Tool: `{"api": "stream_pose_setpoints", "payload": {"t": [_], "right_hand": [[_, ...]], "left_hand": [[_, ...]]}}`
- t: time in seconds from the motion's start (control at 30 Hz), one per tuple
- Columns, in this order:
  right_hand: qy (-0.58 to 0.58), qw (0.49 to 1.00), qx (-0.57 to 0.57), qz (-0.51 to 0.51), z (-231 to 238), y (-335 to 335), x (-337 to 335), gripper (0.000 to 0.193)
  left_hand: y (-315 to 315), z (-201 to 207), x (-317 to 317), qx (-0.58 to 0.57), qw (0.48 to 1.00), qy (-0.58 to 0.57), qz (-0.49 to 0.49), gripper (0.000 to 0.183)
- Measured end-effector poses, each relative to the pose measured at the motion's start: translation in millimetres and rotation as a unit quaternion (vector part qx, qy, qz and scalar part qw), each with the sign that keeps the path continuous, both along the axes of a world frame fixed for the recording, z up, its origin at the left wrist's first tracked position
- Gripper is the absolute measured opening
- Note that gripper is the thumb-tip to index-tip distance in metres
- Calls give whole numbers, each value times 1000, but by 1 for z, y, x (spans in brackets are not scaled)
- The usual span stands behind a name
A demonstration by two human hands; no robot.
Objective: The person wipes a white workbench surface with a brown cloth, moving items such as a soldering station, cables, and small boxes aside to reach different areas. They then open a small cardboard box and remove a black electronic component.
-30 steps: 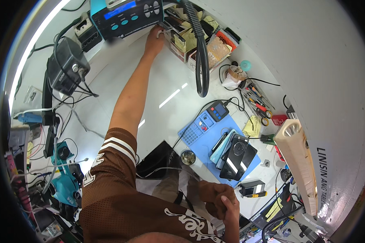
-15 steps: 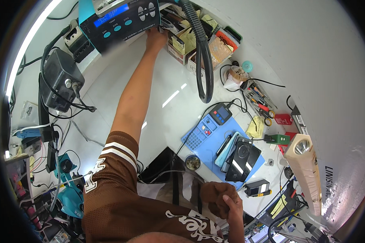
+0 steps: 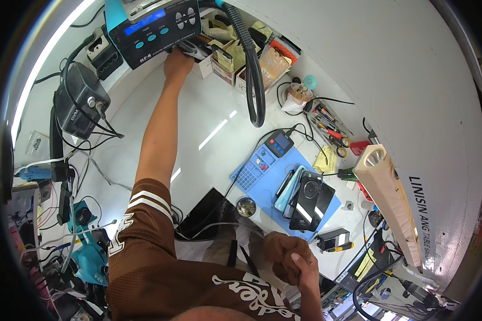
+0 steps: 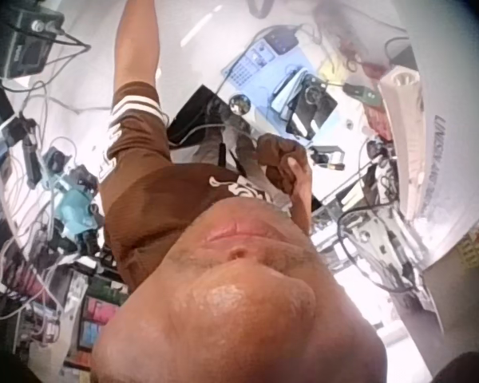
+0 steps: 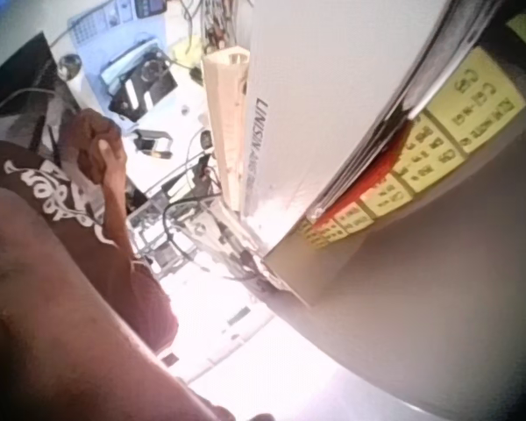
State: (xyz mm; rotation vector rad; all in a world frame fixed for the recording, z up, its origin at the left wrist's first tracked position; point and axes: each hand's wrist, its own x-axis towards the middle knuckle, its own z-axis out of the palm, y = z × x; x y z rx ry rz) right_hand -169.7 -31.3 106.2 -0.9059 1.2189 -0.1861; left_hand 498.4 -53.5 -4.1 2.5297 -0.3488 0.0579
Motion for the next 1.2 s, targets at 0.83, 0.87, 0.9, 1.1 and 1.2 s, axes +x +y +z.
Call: {"api": "stream_pose_setpoints", "payload": {"t": [0.83, 0.87, 0.9, 1.1, 1.2], "right_hand": [[-182, 944, 41, 273, -21, -22, 101, 34], [-190, 938, 44, 286, -22, -25, 101, 35], [-198, 936, 46, 288, -24, -28, 101, 36], [-205, 947, 99, 226, -29, -38, 115, 36], [-244, 951, 148, 120, -26, -35, 138, 37]], "left_hand": [[282, 6, -237, -12, 997, 24, 74, 45], [286, 7, -240, -13, 997, 23, 69, 45], [290, 8, -244, -14, 998, 23, 63, 45], [312, 5, -255, -53, 994, 77, 60, 47], [318, -8, -250, -66, 995, 72, 33, 45]]}}
